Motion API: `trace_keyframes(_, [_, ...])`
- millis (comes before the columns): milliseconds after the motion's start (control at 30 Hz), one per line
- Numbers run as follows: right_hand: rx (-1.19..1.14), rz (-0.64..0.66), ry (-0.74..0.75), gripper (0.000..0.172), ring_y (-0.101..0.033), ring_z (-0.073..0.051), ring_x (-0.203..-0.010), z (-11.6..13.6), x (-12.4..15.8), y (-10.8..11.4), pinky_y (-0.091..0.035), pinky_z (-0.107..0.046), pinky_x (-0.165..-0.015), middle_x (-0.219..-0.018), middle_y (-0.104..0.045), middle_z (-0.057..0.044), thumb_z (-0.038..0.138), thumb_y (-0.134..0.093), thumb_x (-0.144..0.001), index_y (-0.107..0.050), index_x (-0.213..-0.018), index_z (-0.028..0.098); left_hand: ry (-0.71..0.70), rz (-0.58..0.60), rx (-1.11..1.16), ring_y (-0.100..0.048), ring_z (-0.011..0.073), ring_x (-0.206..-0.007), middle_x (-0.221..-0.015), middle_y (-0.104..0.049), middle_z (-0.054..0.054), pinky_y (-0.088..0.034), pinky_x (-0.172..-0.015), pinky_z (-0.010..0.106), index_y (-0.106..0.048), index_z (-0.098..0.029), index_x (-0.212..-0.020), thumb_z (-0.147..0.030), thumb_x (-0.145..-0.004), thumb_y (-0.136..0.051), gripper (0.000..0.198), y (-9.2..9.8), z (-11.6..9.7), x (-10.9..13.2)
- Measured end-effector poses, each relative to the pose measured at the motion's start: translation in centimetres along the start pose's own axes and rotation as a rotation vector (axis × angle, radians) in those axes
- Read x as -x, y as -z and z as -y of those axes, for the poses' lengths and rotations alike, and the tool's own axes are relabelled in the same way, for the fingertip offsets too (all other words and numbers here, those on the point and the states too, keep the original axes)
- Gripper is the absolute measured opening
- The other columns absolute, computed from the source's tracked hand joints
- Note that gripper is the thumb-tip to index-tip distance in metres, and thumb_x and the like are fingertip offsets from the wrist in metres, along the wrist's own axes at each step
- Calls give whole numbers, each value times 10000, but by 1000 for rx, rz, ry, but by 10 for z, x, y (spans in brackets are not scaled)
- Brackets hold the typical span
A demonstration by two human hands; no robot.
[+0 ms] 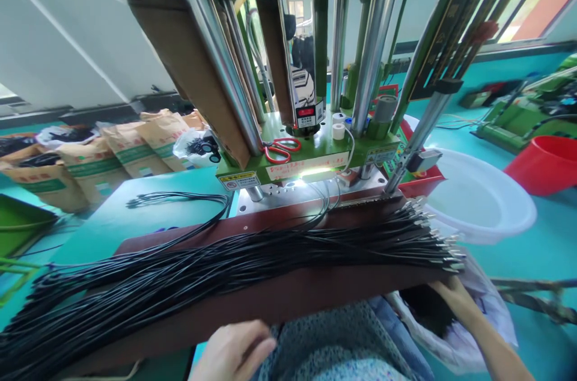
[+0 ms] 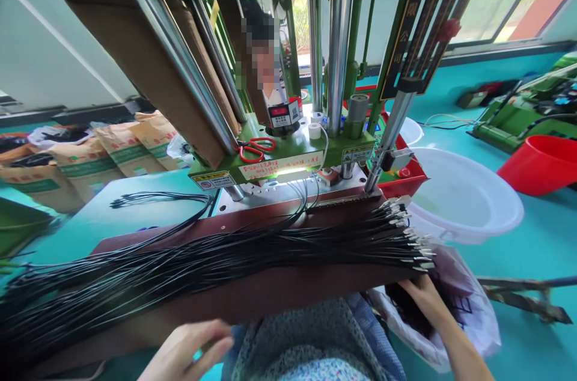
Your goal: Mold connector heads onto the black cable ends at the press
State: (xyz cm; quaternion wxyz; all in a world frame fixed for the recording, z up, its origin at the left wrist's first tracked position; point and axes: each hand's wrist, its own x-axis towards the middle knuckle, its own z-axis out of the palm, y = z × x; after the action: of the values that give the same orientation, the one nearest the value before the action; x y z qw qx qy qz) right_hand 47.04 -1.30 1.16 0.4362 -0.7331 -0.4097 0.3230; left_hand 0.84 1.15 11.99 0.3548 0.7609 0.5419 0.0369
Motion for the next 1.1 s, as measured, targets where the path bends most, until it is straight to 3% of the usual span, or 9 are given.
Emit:
trace_keyframes(100, [56,56,2,395,-591,-360,-962,-2,-5,6,-472,-443,-862,-854,-705,-117,509,-660,-527,-667,-749,183,-332,-219,-115,-584,165,-824,-877,-646,39,-451,-801,285,-619,-222,-927,-369,-871,-419,254,9,-64,-51])
trace_keyframes(167, [109,77,15,389,-591,-367,-964,-3,-6,10,-466,-467,-867,-891,-702,-129,492,-651,-540,-672,-759,171,-482,-287,-238,-555,182,-909,-944,-625,54,-432,-874,335,-593,-190,-974,-289,-859,-469,197,10,-94,-92])
trace_keyframes(267, [161,58,60,434,-590,-340,-995,-5,1,16,-460,-457,-889,-1003,-681,-129,472,-630,-584,-665,-884,160,-573,-228,-460,-531,217,-977,-998,-598,83,-440,-870,368,-574,-158,-1006,-242,-811,-549,213,10,-118,-140])
trace_keyframes(333, [189,41,73,504,-586,-318,-1019,-7,13,21,-451,-442,-914,-1078,-652,-139,463,-621,-605,-634,-997,145,-602,-140,-574,-546,222,-964,-972,-601,88,-449,-847,358,-577,-146,-981,-230,-810,-548,193,12,-123,-158])
trace_keyframes(533, [245,179,97,565,-605,-280,-1001,6,54,32,-492,-388,-877,-1169,-608,-131,407,-597,-697,-553,-1208,169,-668,33,-683,-595,222,-894,-923,-622,88,-460,-777,322,-586,-143,-910,-327,-804,-560,214,25,-124,-171])
trace_keyframes(800, [362,429,271,471,-511,-274,-1139,88,83,18,-388,-380,-992,-1259,-551,-54,348,-577,-786,-543,-1248,265,-707,-5,-890,-615,226,-781,-826,-616,109,-486,-666,329,-573,-102,-856,-114,-806,-453,130,6,-130,-185])
trace_keyframes(900, [301,503,340,438,-539,-259,-1097,120,88,4,-408,-367,-963,-1212,-588,-42,293,-586,-790,-557,-1227,296,-669,-105,-885,-602,211,-771,-817,-600,100,-485,-638,313,-554,-110,-853,-65,-793,-411,161,1,-129,-186])
trace_keyframes(1000, [145,563,381,333,-598,-228,-958,139,86,-16,-465,-344,-860,-1057,-656,-52,286,-567,-813,-612,-1143,276,-614,-347,-811,-581,205,-788,-806,-583,85,-480,-682,316,-540,-129,-816,-65,-779,-407,152,3,-127,-179])
trace_keyframes(1100, [-185,622,315,246,-622,-200,-853,149,77,-42,-484,-340,-783,-928,-681,-53,306,-562,-827,-644,-1048,235,-592,-582,-718,-572,181,-750,-782,-581,67,-472,-681,293,-529,-147,-813,-63,-782,-391,165,8,-125,-170])
